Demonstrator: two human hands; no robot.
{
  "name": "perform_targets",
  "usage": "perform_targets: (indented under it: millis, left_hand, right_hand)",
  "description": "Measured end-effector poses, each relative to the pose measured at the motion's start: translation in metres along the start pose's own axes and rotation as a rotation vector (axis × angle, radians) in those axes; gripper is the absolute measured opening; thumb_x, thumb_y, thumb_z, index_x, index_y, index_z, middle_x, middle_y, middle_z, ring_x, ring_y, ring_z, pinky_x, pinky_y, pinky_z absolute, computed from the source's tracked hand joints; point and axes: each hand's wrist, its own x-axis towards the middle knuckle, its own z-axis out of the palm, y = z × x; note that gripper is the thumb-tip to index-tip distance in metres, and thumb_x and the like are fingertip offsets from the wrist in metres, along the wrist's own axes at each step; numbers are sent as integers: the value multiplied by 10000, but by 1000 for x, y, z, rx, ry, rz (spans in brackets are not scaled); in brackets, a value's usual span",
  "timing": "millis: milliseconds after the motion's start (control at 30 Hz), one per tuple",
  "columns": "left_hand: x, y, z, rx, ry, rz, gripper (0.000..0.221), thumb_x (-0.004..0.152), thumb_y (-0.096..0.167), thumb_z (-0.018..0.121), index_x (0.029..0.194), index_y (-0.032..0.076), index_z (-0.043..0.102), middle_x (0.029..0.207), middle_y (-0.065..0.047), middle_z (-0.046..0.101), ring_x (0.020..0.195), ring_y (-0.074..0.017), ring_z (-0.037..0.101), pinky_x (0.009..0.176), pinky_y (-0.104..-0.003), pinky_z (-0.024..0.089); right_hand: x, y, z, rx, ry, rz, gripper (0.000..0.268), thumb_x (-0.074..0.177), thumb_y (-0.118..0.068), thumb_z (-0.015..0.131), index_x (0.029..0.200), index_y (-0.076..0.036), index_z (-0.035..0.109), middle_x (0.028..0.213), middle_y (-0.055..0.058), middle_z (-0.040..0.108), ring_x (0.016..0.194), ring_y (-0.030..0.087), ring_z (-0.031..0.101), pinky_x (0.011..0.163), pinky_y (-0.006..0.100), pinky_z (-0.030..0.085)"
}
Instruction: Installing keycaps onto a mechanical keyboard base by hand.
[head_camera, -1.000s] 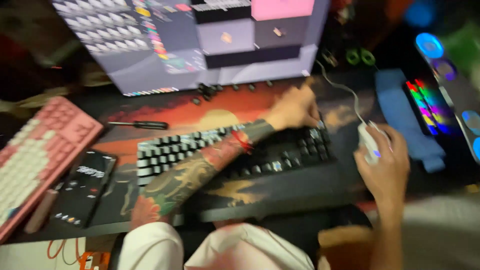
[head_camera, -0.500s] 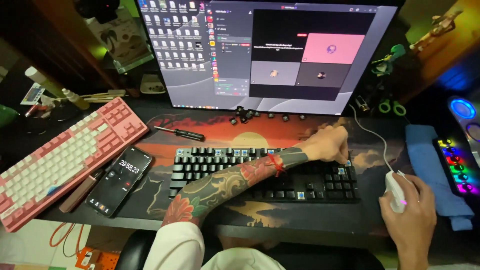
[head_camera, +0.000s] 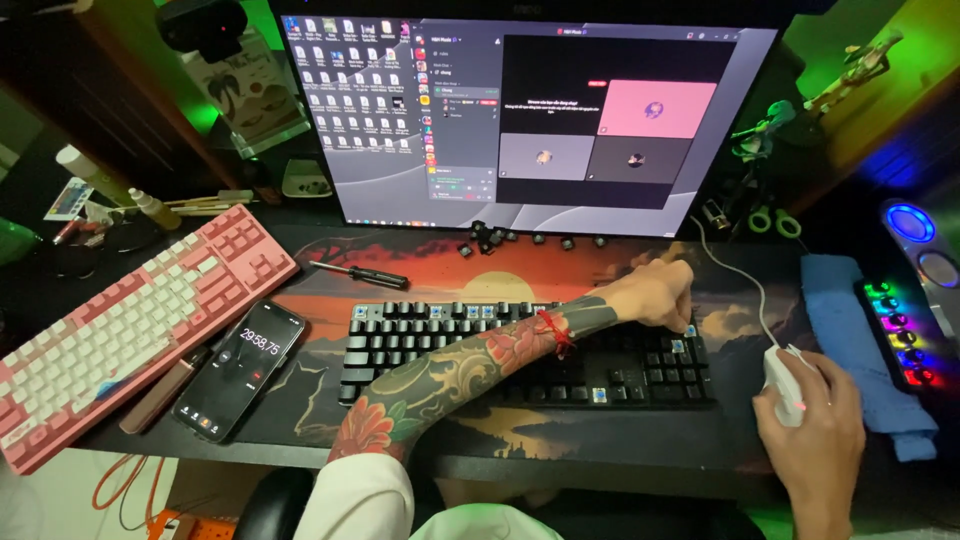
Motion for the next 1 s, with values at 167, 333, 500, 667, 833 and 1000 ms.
perform_targets:
  millis: [167,333,500,667,833,1000]
  left_hand:
    - [8,-14,4,-44,16,85,72,894,149,1045,934,117,994,1033,-46,990,1027,-179,914,891,-332,736]
    - [8,-13,4,-66,23,102,70,875,129,1045,913,105,990,989,-72,985,1004,-200,912,855,-346,735]
    - [-10,2,-3,-65,20,25,64,899,129,1037,921,112,978,1131,-101,991,1119,-233,919,943,-365,760]
    - [25,-24,7,72,49,54,129,825,279,1053,904,206,981,920,0,958,873,-159,890,718,-330,674]
    - [20,-23,9,156,32,18,156,844,376,1059,918,302,943,950,36,941,934,-178,907,779,-360,661]
    - [-2,-10,-10,60,-1,42,39,924,244,1010,937,255,974,1009,90,965,1078,-96,873,901,-367,661]
  right_hand:
    - [2,-3,-4,6,-17,0,551,1088,-49,832,1638,-52,846,1646,243,734,1496,471,703,1078,642,658]
    - [1,-2,-3,1,-30,1,546,1101,-48,834,1647,-56,841,1674,238,725,1508,473,692,1086,643,657]
    - [0,-3,-3,3,3,-29,539,1100,-5,839,1638,-33,864,1640,246,748,1483,472,714,1124,644,656]
    - [7,2,2,35,22,-97,569,1061,15,820,1629,0,850,1639,295,742,1475,516,716,1207,638,617]
    - [9,-13,-13,96,47,-86,588,1005,39,803,1592,11,810,1579,314,731,1394,514,711,1274,585,552]
    - [11,-18,-18,74,-6,-41,484,1097,-35,785,1581,-50,792,1615,233,682,1424,472,676,1135,639,591]
